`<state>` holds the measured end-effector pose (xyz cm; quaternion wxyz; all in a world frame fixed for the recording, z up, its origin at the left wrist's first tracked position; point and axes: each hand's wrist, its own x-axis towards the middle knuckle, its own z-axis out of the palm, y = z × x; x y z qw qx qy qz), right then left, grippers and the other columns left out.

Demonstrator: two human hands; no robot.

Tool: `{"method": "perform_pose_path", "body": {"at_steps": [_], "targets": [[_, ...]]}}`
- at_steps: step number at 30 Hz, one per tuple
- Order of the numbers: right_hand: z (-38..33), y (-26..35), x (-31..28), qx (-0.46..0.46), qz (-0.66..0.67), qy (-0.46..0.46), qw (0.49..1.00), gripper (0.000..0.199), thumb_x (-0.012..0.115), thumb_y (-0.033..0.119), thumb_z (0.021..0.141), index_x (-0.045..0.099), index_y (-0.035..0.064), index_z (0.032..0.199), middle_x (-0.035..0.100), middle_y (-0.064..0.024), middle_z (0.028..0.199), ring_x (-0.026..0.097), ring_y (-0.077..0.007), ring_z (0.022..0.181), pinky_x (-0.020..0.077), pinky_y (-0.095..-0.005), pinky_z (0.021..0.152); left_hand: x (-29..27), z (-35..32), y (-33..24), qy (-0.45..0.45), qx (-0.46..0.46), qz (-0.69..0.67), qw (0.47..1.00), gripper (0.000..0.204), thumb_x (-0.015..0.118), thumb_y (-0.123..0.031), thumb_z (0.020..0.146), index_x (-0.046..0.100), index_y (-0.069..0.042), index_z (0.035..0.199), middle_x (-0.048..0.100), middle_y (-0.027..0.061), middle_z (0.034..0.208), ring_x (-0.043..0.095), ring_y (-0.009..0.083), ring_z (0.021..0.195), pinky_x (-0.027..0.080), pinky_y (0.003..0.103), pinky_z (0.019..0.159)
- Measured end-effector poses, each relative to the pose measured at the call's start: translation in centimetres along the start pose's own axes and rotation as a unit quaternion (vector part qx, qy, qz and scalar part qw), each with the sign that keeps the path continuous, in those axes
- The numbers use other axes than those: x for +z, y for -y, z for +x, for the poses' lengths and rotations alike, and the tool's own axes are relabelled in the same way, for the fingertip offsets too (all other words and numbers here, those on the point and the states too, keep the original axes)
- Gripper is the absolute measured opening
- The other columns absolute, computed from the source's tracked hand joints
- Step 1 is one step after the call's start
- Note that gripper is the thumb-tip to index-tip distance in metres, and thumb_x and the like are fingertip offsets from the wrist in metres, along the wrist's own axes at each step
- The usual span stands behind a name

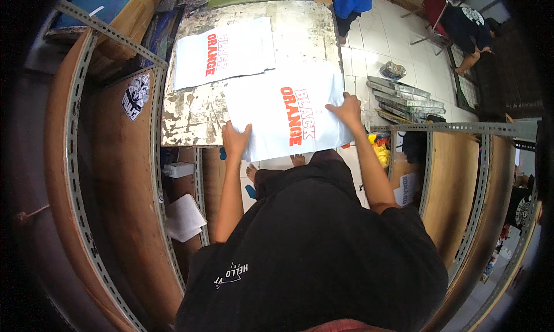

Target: The person retrieves white printed sheets from a metal shelf and places them onto a workbench. They repeatedly smooth and align the sheets by hand to form a neat stack. Another person in a blue shirt is visible nearby, also handling similar sheets.

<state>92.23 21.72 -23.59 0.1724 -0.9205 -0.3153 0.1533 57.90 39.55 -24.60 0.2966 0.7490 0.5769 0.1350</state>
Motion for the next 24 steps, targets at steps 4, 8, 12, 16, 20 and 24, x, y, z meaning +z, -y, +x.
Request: {"method": "perform_pose_path", "body": {"at_steps": [4,8,12,16,20,24], "targets": [[-3.2,1.9,1.0,0.018,0.030,-0.099,0.994,0.086,0.086,0.039,0.072,0.049,-0.0052,0.135,0.050,-0.0259,0.123,0.048,-0.0426,0.119,0.0455,-0.0517,0.098,0.5,-1.2,-2.3,-0.054,-0.068,0.073,0.994,0.087,0.079,-0.041,0.077,0.044,0.014,0.135,0.058,0.0346,0.116,0.060,0.0461,0.110,0.049,0.049,0.095],[-3.6,2.9,0.2,0.061,0.003,-0.094,0.994,0.087,0.087,0.041,0.071,0.047,-0.0053,0.133,0.053,-0.0266,0.120,0.053,-0.0434,0.115,0.0485,-0.0513,0.095,-0.9,-0.6,-3.5,0.011,-0.102,0.029,0.994,0.076,0.080,-0.041,0.077,0.056,0.015,0.122,0.067,0.0291,0.107,0.067,0.0402,0.097,0.054,0.045,0.085],[-1.0,1.6,-0.9,0.091,0.036,0.000,0.995,0.094,0.087,0.052,0.066,0.053,-0.0115,0.126,0.060,-0.0333,0.117,0.062,-0.0452,0.110,0.0514,-0.0478,0.093,-1.3,1.0,-0.8,0.115,-0.129,-0.166,0.971,0.061,0.079,-0.041,0.080,0.068,0.011,0.109,0.072,0.0218,0.097,0.072,0.0284,0.086,0.056,0.037,0.073],[0.5,0.8,-1.1,0.097,0.069,0.061,0.991,0.088,0.086,0.055,0.066,0.060,-0.0143,0.115,0.061,-0.0356,0.118,0.062,-0.0453,0.112,0.0515,-0.0462,0.095,-2.1,0.4,-2.3,0.159,-0.157,-0.248,0.943,0.058,0.075,-0.035,0.084,0.064,0.012,0.115,0.071,0.0195,0.101,0.071,0.0247,0.085,0.056,0.035,0.073],[0.6,1.9,-1.4,0.098,0.044,0.069,0.992,0.089,0.084,0.053,0.068,0.057,-0.0113,0.124,0.059,-0.0338,0.123,0.058,-0.0471,0.116,0.0487,-0.0508,0.100,-2.1,0.7,-2.1,0.221,-0.227,-0.321,0.893,0.056,0.073,-0.029,0.085,0.059,0.012,0.120,0.070,0.0188,0.103,0.070,0.0259,0.084,0.056,0.035,0.075],[0.0,2.6,-1.1,0.080,0.029,0.025,0.996,0.087,0.082,0.047,0.071,0.051,-0.0123,0.128,0.057,-0.0345,0.125,0.056,-0.0475,0.119,0.0481,-0.0493,0.101,-1.2,0.4,-1.2,0.212,-0.212,-0.347,0.889,0.050,0.071,-0.023,0.085,0.059,0.012,0.119,0.069,0.0186,0.102,0.069,0.0252,0.087,0.056,0.036,0.077]]}}
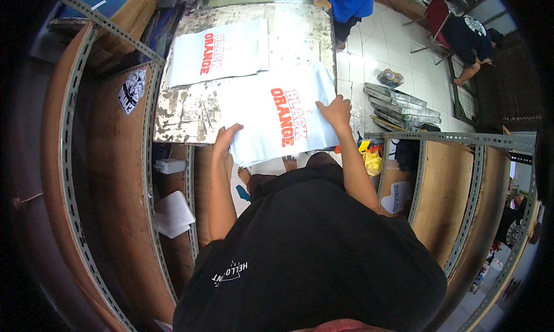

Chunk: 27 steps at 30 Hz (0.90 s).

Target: The person retrieves white printed sheets from a metal shelf and places them onto a workbench. They repeatedly smooth and align the sheets by hand to form a neat stack. Another person in a blue shirt is visible nearby, also handling similar sheets.

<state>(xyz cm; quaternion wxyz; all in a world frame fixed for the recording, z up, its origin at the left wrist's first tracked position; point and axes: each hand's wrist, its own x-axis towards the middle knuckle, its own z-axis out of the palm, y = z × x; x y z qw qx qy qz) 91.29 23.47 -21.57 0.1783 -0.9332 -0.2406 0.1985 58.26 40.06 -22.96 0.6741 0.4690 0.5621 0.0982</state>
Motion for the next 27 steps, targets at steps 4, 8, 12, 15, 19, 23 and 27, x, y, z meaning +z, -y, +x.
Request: {"method": "perform_pose_path", "body": {"at_steps": [4,8,12,15,19,23,27], "targets": [[-0.2,-0.5,1.7,-0.040,0.001,-0.024,0.999,0.090,0.083,0.037,0.072,0.041,-0.0135,0.134,0.054,-0.0355,0.128,0.057,-0.0470,0.117,0.0494,-0.0485,0.099,0.8,-1.6,1.5,-0.080,0.103,0.041,0.991,0.049,0.068,-0.019,0.083,0.059,0.011,0.120,0.069,0.0186,0.103,0.067,0.0242,0.090,0.053,0.035,0.080],[0.1,-0.5,3.2,-0.066,0.059,-0.011,0.996,0.085,0.085,0.034,0.070,0.048,-0.0139,0.129,0.061,-0.0325,0.121,0.065,-0.0406,0.108,0.0529,-0.0441,0.094,-0.7,-1.8,3.4,-0.081,0.090,-0.013,0.993,0.052,0.068,-0.018,0.083,0.056,0.011,0.125,0.068,0.0173,0.106,0.068,0.0245,0.091,0.054,0.036,0.080],[1.1,0.0,0.1,-0.024,0.265,0.238,0.934,0.079,0.087,0.033,0.069,0.057,-0.0132,0.126,0.068,-0.0250,0.118,0.070,-0.0312,0.101,0.0545,-0.0391,0.090,-1.5,-2.9,2.9,-0.052,0.050,-0.037,0.997,0.053,0.069,-0.020,0.084,0.055,0.009,0.127,0.067,0.0152,0.105,0.068,0.0243,0.091,0.055,0.036,0.080],[0.7,0.5,-0.2,-0.034,0.234,0.234,0.943,0.062,0.084,0.027,0.071,0.066,-0.0071,0.119,0.072,-0.0206,0.110,0.070,-0.0295,0.099,0.0543,-0.0352,0.089,-1.1,-4.0,1.3,-0.007,0.026,-0.055,0.998,0.053,0.070,-0.022,0.085,0.056,0.008,0.126,0.068,0.0156,0.104,0.069,0.0249,0.092,0.056,0.036,0.080],[-1.0,1.0,-1.6,-0.020,0.340,0.288,0.895,0.065,0.082,0.025,0.074,0.061,-0.0089,0.126,0.070,-0.0211,0.114,0.071,-0.0290,0.100,0.0559,-0.0362,0.088,-2.5,-3.2,2.7,0.063,-0.038,-0.179,0.981,0.052,0.070,-0.022,0.086,0.056,0.008,0.126,0.068,0.0179,0.108,0.070,0.0270,0.094,0.058,0.037,0.081],[-0.9,0.4,-2.6,0.049,0.400,0.382,0.831,0.068,0.082,0.026,0.076,0.058,-0.0104,0.128,0.069,-0.0220,0.114,0.071,-0.0291,0.097,0.0578,-0.0381,0.086,-1.9,-3.9,3.8,0.077,-0.026,-0.194,0.978,0.052,0.068,-0.021,0.088,0.054,0.009,0.129,0.067,0.0201,0.112,0.069,0.0277,0.098,0.058,0.038,0.084],[-0.6,0.7,-2.6,0.037,0.383,0.434,0.814,0.068,0.082,0.027,0.078,0.057,-0.0107,0.129,0.068,-0.0219,0.116,0.072,-0.0301,0.095,0.0582,-0.0390,0.087,-1.2,-3.6,3.9,-0.013,0.058,-0.010,0.998,0.055,0.063,-0.017,0.088,0.049,0.010,0.134,0.065,0.0226,0.120,0.067,0.0283,0.104,0.055,0.038,0.089]]}}
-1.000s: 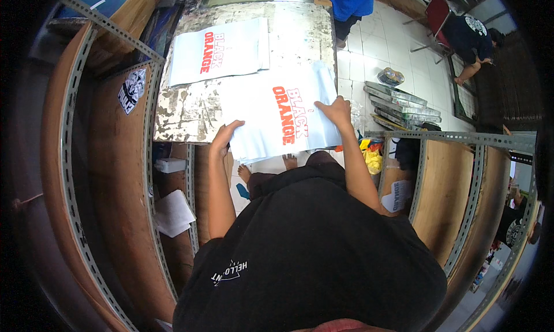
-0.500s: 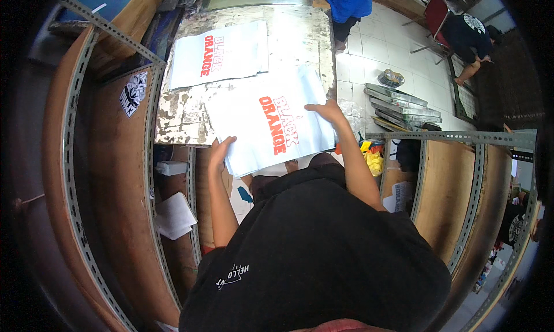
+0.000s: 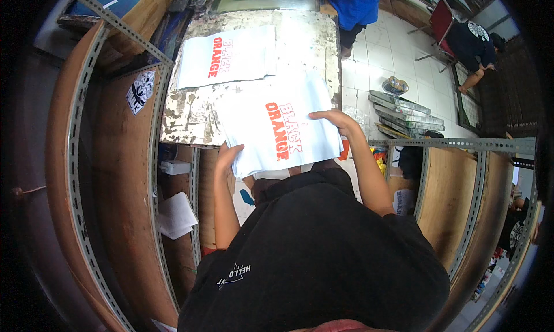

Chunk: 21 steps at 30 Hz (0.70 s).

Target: The person retrieves white printed sheets from a metal shelf and places them onto a workbench. They repeatedly smooth and align the sheets by hand to form a neat stack. Another person in a blue shirt is visible nearby, also handling similar sheets.

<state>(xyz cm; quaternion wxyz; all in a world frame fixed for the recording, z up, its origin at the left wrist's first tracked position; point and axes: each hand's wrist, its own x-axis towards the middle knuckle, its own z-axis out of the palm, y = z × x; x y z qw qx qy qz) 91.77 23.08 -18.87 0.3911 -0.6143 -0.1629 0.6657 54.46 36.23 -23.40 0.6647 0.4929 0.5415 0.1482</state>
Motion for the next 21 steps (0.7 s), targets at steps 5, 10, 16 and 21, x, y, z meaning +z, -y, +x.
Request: {"method": "perform_pose_path", "body": {"at_steps": [5,10,16,21], "targets": [[-0.3,0.0,2.3,-0.009,-0.020,0.009,1.000,0.068,0.080,0.025,0.079,0.054,-0.0109,0.131,0.067,-0.0219,0.118,0.070,-0.0299,0.101,0.0579,-0.0421,0.088,0.9,2.2,1.0,-0.084,0.106,0.159,0.978,0.060,0.060,-0.013,0.081,0.048,0.011,0.135,0.063,0.0293,0.124,0.065,0.0364,0.111,0.049,0.039,0.098],[-0.9,0.1,2.1,0.015,0.064,0.050,0.997,0.066,0.079,0.022,0.079,0.054,-0.0090,0.132,0.066,-0.0220,0.118,0.069,-0.0295,0.105,0.0578,-0.0432,0.089,0.8,-0.4,-1.7,-0.031,0.040,0.057,0.997,0.058,0.062,-0.013,0.087,0.046,0.012,0.138,0.065,0.0209,0.121,0.066,0.0261,0.101,0.053,0.035,0.089],[0.4,-1.6,1.9,-0.073,-0.222,-0.179,0.956,0.062,0.081,0.026,0.075,0.061,-0.0060,0.124,0.064,-0.0218,0.116,0.064,-0.0343,0.111,0.0537,-0.0479,0.092,-0.6,0.0,0.8,-0.074,0.045,0.020,0.996,0.053,0.063,-0.010,0.088,0.050,0.012,0.134,0.066,0.0224,0.120,0.067,0.0275,0.101,0.053,0.036,0.090],[3.0,-3.6,5.6,-0.088,-0.435,-0.406,0.799,0.077,0.084,0.025,0.068,0.049,-0.0070,0.128,0.051,-0.0305,0.124,0.048,-0.0477,0.122,0.0463,-0.0514,0.102,0.5,-1.3,0.3,-0.106,0.012,0.031,0.994,0.053,0.063,-0.009,0.088,0.051,0.013,0.134,0.066,0.0240,0.123,0.067,0.0285,0.104,0.052,0.036,0.092]]}}
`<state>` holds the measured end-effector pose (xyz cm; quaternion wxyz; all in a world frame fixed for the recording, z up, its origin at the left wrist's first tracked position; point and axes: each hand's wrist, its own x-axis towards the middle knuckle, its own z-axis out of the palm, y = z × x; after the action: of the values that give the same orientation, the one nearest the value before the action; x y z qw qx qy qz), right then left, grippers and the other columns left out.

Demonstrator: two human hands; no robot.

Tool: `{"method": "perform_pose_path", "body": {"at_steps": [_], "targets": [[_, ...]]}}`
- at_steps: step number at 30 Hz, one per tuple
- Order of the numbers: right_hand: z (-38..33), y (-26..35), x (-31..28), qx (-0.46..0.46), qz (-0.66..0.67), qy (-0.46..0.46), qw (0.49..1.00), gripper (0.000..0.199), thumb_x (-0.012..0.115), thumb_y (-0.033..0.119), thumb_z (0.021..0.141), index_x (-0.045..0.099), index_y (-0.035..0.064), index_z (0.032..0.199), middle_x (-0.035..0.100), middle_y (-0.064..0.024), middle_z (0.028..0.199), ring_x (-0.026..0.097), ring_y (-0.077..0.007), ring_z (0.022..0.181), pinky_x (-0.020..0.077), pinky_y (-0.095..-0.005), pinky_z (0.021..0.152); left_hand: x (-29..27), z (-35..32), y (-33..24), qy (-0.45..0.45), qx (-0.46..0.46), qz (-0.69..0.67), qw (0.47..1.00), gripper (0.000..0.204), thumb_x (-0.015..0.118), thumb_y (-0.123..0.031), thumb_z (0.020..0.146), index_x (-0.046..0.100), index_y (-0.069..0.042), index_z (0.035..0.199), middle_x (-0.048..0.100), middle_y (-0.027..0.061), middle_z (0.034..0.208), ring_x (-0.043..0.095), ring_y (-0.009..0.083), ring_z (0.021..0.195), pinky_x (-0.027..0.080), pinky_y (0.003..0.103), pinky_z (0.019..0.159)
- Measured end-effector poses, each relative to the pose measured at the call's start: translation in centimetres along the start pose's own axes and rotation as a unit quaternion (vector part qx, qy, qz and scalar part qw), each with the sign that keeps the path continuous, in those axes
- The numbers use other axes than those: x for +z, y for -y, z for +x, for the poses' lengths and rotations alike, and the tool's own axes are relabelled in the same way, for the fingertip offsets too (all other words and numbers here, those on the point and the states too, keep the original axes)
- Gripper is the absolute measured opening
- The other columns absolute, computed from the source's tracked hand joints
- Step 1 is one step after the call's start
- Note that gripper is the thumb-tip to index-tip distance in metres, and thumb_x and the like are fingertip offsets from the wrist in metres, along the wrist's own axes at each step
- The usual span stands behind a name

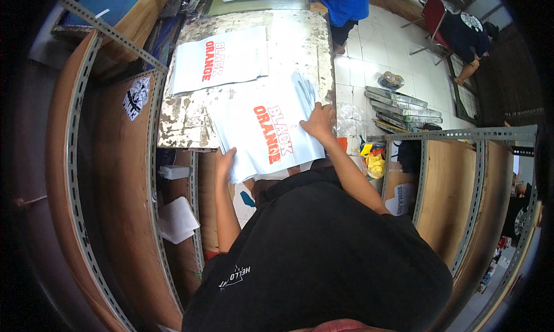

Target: The person retrieves white printed sheets from a metal shelf and places them onto a workbench. They repeatedly smooth and align the sheets by hand to form a neat stack. Another person in a blue shirt is visible nearby, also handling similar sheets.

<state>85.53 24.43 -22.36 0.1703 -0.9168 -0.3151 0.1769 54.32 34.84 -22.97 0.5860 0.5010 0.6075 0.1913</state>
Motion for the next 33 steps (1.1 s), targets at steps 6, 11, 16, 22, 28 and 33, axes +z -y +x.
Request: {"method": "perform_pose_path", "body": {"at_steps": [6,11,16,22,28,33], "targets": [[1.6,-0.4,-1.7,0.047,0.181,0.056,0.981,0.102,0.089,0.033,0.066,0.031,-0.0136,0.136,0.045,-0.0397,0.137,0.050,-0.0492,0.127,0.0479,-0.0440,0.103,-0.9,-0.1,1.1,0.018,0.013,-0.024,0.999,0.056,0.064,-0.010,0.089,0.048,0.014,0.136,0.064,0.0234,0.125,0.066,0.0288,0.107,0.052,0.036,0.092],[3.0,-2.5,-1.9,0.071,0.351,0.185,0.915,0.085,0.089,0.031,0.066,0.052,-0.0135,0.128,0.065,-0.0288,0.118,0.069,-0.0332,0.102,0.0553,-0.0375,0.089,-0.9,-0.6,1.7,0.008,-0.011,-0.049,0.999,0.056,0.062,-0.009,0.090,0.046,0.014,0.138,0.063,0.0229,0.126,0.066,0.0284,0.107,0.052,0.036,0.092],[1.8,-0.7,-3.1,0.084,0.337,0.240,0.907,0.068,0.086,0.026,0.068,0.063,-0.0121,0.120,0.071,-0.0232,0.111,0.071,-0.0282,0.096,0.0561,-0.0355,0.086,-1.6,-1.4,1.7,0.025,-0.009,-0.038,0.999,0.058,0.065,-0.014,0.090,0.047,0.014,0.137,0.065,0.0221,0.122,0.067,0.0274,0.104,0.053,0.036,0.090],[1.8,-1.3,-1.2,0.007,0.349,0.212,0.913,0.081,0.086,0.027,0.066,0.055,-0.0129,0.129,0.068,-0.0251,0.119,0.069,-0.0304,0.104,0.0542,-0.0366,0.092,-1.5,-1.0,2.1,0.025,-0.025,-0.060,0.998,0.059,0.068,-0.020,0.090,0.049,0.015,0.134,0.066,0.0214,0.118,0.068,0.0257,0.099,0.054,0.035,0.086],[3.8,-3.4,0.0,-0.006,0.309,0.167,0.936,0.079,0.086,0.029,0.067,0.056,-0.0096,0.129,0.068,-0.0243,0.119,0.068,-0.0310,0.107,0.0528,-0.0375,0.094,-0.7,-2.1,0.1,0.001,-0.027,-0.033,0.999,0.056,0.068,-0.019,0.090,0.052,0.013,0.132,0.068,0.0218,0.116,0.068,0.0260,0.100,0.054,0.036,0.087],[2.3,-1.7,-2.3,-0.065,0.240,0.081,0.965,0.054,0.080,0.023,0.075,0.065,-0.0068,0.118,0.072,-0.0241,0.103,0.072,-0.0349,0.097,0.0552,-0.0397,0.086,0.2,-0.7,1.3,-0.088,0.142,0.086,0.982,0.048,0.067,-0.019,0.092,0.058,0.009,0.129,0.070,0.0233,0.115,0.069,0.0286,0.104,0.052,0.038,0.090]]}}
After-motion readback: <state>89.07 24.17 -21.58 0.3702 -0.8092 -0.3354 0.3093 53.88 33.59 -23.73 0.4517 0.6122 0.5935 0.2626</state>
